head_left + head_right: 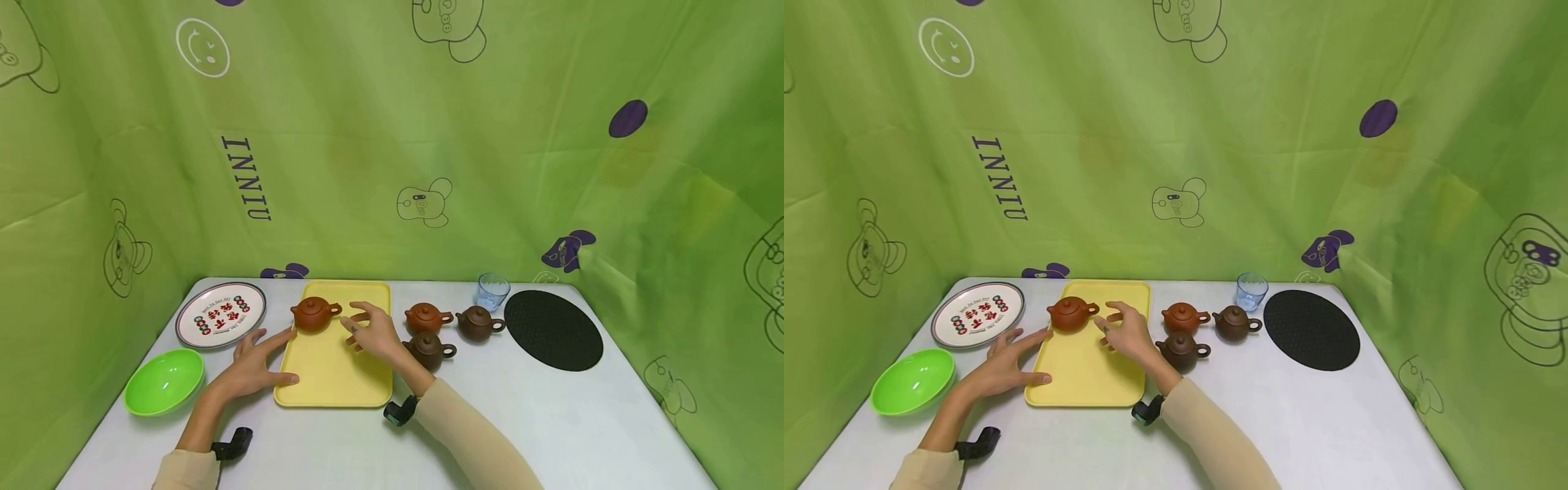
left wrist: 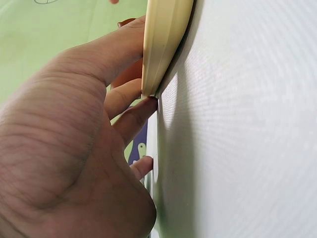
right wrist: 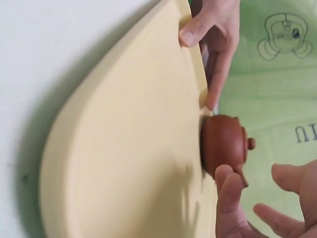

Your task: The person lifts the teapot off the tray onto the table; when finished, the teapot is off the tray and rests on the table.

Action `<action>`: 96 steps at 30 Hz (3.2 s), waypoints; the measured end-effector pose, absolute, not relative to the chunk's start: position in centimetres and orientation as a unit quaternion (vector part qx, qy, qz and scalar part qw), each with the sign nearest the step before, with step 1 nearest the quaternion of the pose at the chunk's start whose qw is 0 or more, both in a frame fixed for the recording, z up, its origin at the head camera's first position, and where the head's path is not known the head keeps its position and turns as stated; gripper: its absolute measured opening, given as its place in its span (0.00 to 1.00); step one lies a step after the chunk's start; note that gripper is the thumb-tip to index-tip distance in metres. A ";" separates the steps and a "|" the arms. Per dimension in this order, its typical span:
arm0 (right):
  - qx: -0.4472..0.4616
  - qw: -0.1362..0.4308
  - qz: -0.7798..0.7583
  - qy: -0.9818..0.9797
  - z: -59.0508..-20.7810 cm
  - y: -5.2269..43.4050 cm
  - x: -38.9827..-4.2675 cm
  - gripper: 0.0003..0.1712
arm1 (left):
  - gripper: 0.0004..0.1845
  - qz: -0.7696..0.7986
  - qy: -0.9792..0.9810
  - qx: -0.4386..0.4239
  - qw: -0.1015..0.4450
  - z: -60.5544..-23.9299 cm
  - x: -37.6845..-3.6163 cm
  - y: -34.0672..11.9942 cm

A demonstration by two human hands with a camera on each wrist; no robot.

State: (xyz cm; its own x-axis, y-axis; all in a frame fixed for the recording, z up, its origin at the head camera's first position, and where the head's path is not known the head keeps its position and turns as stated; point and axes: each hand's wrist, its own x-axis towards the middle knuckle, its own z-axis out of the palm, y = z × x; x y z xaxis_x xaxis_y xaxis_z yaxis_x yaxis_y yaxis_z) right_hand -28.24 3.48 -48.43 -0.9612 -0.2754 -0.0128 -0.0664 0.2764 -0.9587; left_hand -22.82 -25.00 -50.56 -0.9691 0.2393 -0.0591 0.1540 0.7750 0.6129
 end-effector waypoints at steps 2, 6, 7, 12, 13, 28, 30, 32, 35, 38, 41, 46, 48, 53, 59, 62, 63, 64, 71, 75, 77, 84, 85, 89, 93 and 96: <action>-0.105 0.092 -0.593 0.793 -48.5 3.2 -28.6 0.33 | 0.53 0.318 0.940 0.105 0.068 -50.5 -22.8 -25.0; -0.104 0.095 -0.592 0.794 -48.9 2.8 -29.4 0.34 | 0.53 0.321 0.939 0.103 0.069 -50.4 -22.8 -24.9; -0.104 0.094 -0.593 0.793 -49.0 2.7 -29.5 0.34 | 0.53 0.321 0.939 0.103 0.069 -50.4 -22.8 -24.9; -0.091 0.105 -0.606 0.783 -49.5 2.3 -30.2 0.34 | 0.53 0.321 0.939 0.102 0.072 -50.5 -22.9 -24.9; -0.087 0.112 -0.612 0.778 -49.6 2.2 -30.3 0.34 | 0.53 0.321 0.939 0.100 0.073 -50.5 -22.9 -24.9; -0.080 0.145 -0.661 0.732 -49.9 0.7 -31.5 0.28 | 0.53 0.318 0.940 0.100 0.074 -50.4 -22.8 -24.9; -0.076 0.147 -0.670 0.724 -50.0 0.6 -31.4 0.27 | 0.53 0.318 0.940 0.099 0.074 -50.4 -22.8 -24.9; -0.071 0.146 -0.674 0.720 -50.1 0.5 -31.4 0.26 | 0.53 0.318 0.940 0.097 0.076 -50.4 -22.8 -24.9; -0.068 0.136 -0.678 0.719 -50.6 0.3 -31.4 0.25 | 0.53 0.316 0.941 0.096 0.076 -50.5 -22.7 -24.9; -0.066 0.126 -0.681 0.719 -51.0 0.2 -31.5 0.23 | 0.53 0.315 0.941 0.099 0.073 -50.6 -22.7 -24.9; -0.062 0.117 -0.686 0.715 -51.2 0.1 -31.6 0.22 | 0.53 0.315 0.941 0.099 0.071 -50.5 -22.7 -24.9; -0.055 0.111 -0.695 0.709 -51.2 0.0 -31.7 0.20 | 0.53 0.315 0.941 0.094 0.077 -50.3 -22.7 -24.9; -0.052 0.111 -0.697 0.706 -51.2 0.0 -31.8 0.20 | 0.53 0.314 0.941 0.094 0.079 -50.2 -22.6 -24.8; -0.045 0.115 -0.702 0.702 -51.0 0.0 -31.8 0.20 | 0.53 0.313 0.942 0.098 0.077 -50.1 -22.7 -24.9; -0.051 0.108 -0.692 0.712 -50.8 0.0 -31.6 0.19 | 0.53 0.315 0.941 0.099 0.071 -50.4 -22.6 -24.9; -0.054 0.103 -0.684 0.720 -50.8 -0.1 -31.6 0.19 | 0.53 0.320 0.940 0.101 0.068 -50.5 -22.6 -24.9; -0.052 0.102 -0.683 0.721 -50.8 -0.1 -31.6 0.19 | 0.53 0.322 0.939 0.103 0.066 -50.5 -22.6 -24.9; -0.052 0.100 -0.681 0.723 -50.8 -0.1 -31.6 0.20 | 0.53 0.324 0.938 0.104 0.065 -50.4 -22.6 -24.9; -0.055 0.075 -0.675 0.732 -50.8 -0.3 -31.4 0.17 | 0.53 0.325 0.937 0.107 0.065 -50.4 -22.7 -24.9; -0.058 0.072 -0.672 0.735 -50.6 -0.3 -31.3 0.18 | 0.53 0.323 0.938 0.105 0.068 -50.4 -22.7 -24.9; -0.058 0.071 -0.673 0.734 -50.4 -0.2 -31.2 0.19 | 0.53 0.324 0.938 0.104 0.067 -50.4 -22.7 -24.9; -0.048 0.059 -0.683 0.727 -50.2 0.1 -31.0 0.19 | 0.52 0.324 0.937 0.111 0.063 -50.3 -22.5 -24.9; -0.046 0.058 -0.683 0.726 -50.2 0.2 -31.0 0.19 | 0.52 0.324 0.937 0.111 0.063 -50.2 -22.5 -24.9; -0.047 0.058 -0.686 0.724 -49.3 0.8 -31.0 0.20 | 0.52 0.323 0.938 0.116 0.056 -50.0 -22.3 -24.9; -0.061 0.055 -0.677 0.732 -47.9 1.9 -31.1 0.20 | 0.52 0.323 0.937 0.121 0.050 -50.0 -22.3 -24.9; -0.071 0.051 -0.668 0.739 -46.9 3.0 -31.1 0.20 | 0.52 0.323 0.938 0.118 0.051 -50.1 -22.4 -24.9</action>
State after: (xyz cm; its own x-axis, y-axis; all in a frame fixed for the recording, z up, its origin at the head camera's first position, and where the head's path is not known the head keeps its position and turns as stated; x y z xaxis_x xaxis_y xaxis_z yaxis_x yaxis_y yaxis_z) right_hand -31.07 3.03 -46.93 -0.9848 -0.1728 0.0194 -0.0365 0.0963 -0.9947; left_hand -22.42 -24.86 -50.13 -0.9667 0.2551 -0.0194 0.1890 0.7633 0.6178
